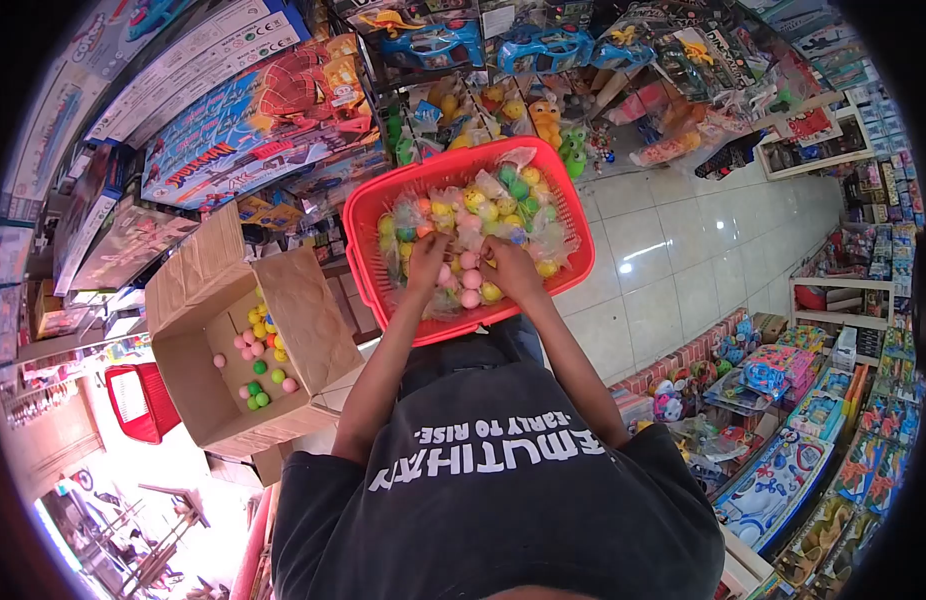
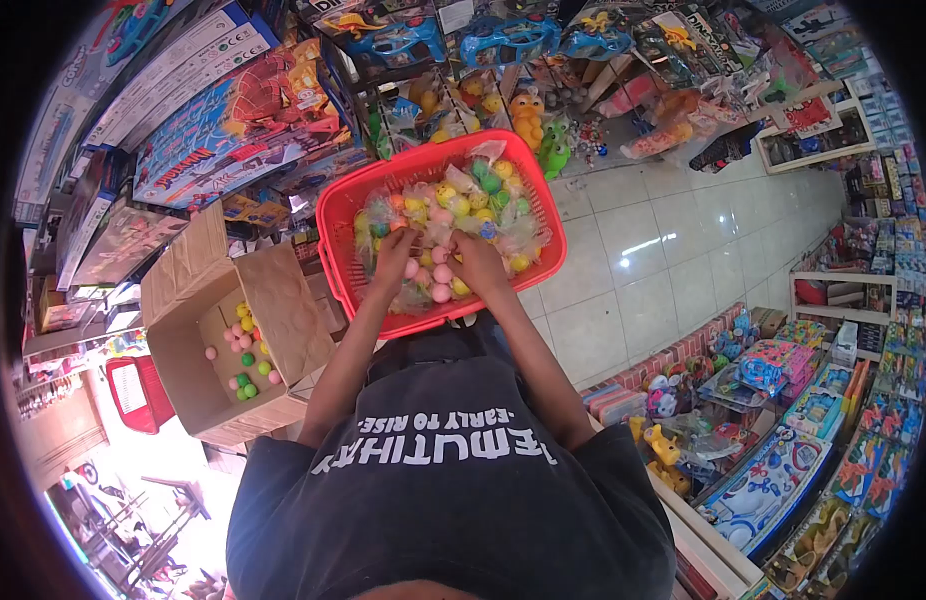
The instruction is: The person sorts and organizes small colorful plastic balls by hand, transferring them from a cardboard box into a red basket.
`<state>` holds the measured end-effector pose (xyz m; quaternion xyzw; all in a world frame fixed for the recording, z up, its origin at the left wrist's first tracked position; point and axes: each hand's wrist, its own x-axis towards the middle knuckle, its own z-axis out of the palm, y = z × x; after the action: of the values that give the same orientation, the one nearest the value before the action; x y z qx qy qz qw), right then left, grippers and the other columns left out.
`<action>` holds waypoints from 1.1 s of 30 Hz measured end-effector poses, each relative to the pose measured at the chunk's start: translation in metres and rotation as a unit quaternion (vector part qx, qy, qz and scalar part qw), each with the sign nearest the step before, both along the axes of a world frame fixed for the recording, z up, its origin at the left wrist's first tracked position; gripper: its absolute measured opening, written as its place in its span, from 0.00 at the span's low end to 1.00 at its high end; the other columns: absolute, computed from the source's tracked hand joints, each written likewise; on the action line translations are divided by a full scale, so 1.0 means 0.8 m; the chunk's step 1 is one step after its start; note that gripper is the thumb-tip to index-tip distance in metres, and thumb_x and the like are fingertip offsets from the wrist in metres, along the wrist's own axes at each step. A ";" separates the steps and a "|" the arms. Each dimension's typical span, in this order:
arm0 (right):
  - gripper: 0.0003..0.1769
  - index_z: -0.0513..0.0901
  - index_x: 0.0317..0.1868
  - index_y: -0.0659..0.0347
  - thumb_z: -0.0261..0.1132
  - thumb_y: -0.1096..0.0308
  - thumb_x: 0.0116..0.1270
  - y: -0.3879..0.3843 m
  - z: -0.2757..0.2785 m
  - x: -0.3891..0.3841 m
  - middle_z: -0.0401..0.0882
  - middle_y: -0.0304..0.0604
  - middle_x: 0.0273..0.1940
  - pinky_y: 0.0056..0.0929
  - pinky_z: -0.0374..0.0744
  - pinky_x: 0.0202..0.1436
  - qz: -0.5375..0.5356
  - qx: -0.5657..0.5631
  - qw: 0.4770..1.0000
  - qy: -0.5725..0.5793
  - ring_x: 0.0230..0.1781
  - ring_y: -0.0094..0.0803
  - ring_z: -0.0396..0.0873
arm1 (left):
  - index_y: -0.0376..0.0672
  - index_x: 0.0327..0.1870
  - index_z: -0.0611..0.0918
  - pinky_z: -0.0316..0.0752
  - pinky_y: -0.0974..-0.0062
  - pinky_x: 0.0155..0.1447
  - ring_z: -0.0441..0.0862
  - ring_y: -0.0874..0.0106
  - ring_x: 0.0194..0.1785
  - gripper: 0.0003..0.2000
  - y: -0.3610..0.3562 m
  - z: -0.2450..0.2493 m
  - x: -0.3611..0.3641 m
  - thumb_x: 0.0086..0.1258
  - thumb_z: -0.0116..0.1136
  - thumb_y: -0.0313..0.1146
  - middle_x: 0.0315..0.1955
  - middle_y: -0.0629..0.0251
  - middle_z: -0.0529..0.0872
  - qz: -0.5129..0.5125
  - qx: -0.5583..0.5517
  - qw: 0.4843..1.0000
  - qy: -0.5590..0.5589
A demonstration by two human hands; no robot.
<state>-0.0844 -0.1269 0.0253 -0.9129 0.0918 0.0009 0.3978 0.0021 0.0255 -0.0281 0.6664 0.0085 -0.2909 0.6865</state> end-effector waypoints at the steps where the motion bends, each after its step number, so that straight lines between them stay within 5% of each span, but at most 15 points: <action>1: 0.14 0.74 0.37 0.63 0.66 0.68 0.51 0.001 0.003 0.002 0.77 0.48 0.33 0.39 0.74 0.38 -0.014 -0.002 1.000 -0.003 0.36 0.47 0.77 | 0.38 0.38 0.80 0.75 0.76 0.37 0.77 0.71 0.30 0.10 -0.002 -0.003 0.002 0.65 0.53 0.36 0.27 0.65 0.80 0.074 -0.099 0.984 0.126; 4: 0.15 0.72 0.39 0.62 0.65 0.69 0.52 0.005 0.014 0.008 0.77 0.48 0.33 0.39 0.74 0.37 -0.017 -0.011 1.000 -0.024 0.36 0.46 0.77 | 0.38 0.40 0.78 0.75 0.75 0.41 0.76 0.72 0.31 0.10 -0.005 -0.002 0.017 0.66 0.52 0.36 0.29 0.66 0.79 0.123 -0.147 0.940 0.284; 8: 0.17 0.71 0.42 0.58 0.65 0.67 0.52 0.002 0.000 0.014 0.76 0.47 0.37 0.42 0.77 0.36 -0.008 -0.031 0.999 -0.020 0.36 0.46 0.78 | 0.36 0.41 0.77 0.76 0.73 0.45 0.77 0.72 0.33 0.10 -0.009 0.020 0.012 0.66 0.51 0.34 0.30 0.66 0.78 0.151 -0.114 0.938 0.289; 16: 0.23 0.71 0.51 0.51 0.64 0.70 0.53 0.006 0.005 0.022 0.75 0.50 0.38 0.45 0.77 0.35 -0.004 -0.093 0.995 0.019 0.36 0.51 0.78 | 0.34 0.55 0.72 0.74 0.76 0.46 0.79 0.69 0.40 0.22 -0.006 0.004 0.012 0.57 0.56 0.26 0.38 0.60 0.81 -0.147 -0.002 0.987 -0.071; 23: 0.19 0.71 0.46 0.51 0.62 0.73 0.52 -0.002 -0.015 0.024 0.75 0.51 0.37 0.46 0.77 0.35 -0.023 -0.049 0.999 0.001 0.36 0.53 0.77 | 0.37 0.57 0.68 0.76 0.71 0.46 0.80 0.64 0.45 0.25 -0.007 0.015 0.007 0.56 0.60 0.25 0.43 0.52 0.80 -0.135 0.145 0.956 -0.215; 25: 0.17 0.71 0.44 0.53 0.62 0.74 0.52 -0.003 -0.019 0.026 0.75 0.51 0.35 0.46 0.76 0.35 -0.024 -0.033 0.999 0.002 0.36 0.52 0.77 | 0.38 0.51 0.73 0.75 0.69 0.47 0.80 0.59 0.45 0.22 -0.011 0.028 0.004 0.53 0.62 0.25 0.42 0.50 0.80 -0.172 0.213 0.937 -0.216; 28: 0.18 0.71 0.44 0.53 0.62 0.74 0.51 -0.009 -0.026 0.028 0.76 0.50 0.32 0.45 0.75 0.35 -0.023 0.003 1.000 0.000 0.35 0.51 0.78 | 0.36 0.46 0.76 0.75 0.68 0.48 0.79 0.58 0.44 0.19 -0.011 0.020 0.005 0.51 0.63 0.24 0.39 0.51 0.79 -0.155 0.175 0.895 -0.380; 33: 0.20 0.72 0.45 0.55 0.63 0.75 0.49 -0.010 -0.025 0.027 0.76 0.48 0.28 0.41 0.74 0.32 -0.032 0.025 0.999 -0.012 0.31 0.47 0.78 | 0.35 0.44 0.77 0.74 0.68 0.49 0.79 0.60 0.43 0.17 -0.007 0.011 0.000 0.51 0.62 0.23 0.38 0.53 0.80 -0.124 0.195 0.896 -0.380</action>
<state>-0.0628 -0.1347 0.0050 -0.8993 0.1162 -0.0204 0.4211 0.0022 0.0201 -0.0193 0.8422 -0.2794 -0.0910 0.4520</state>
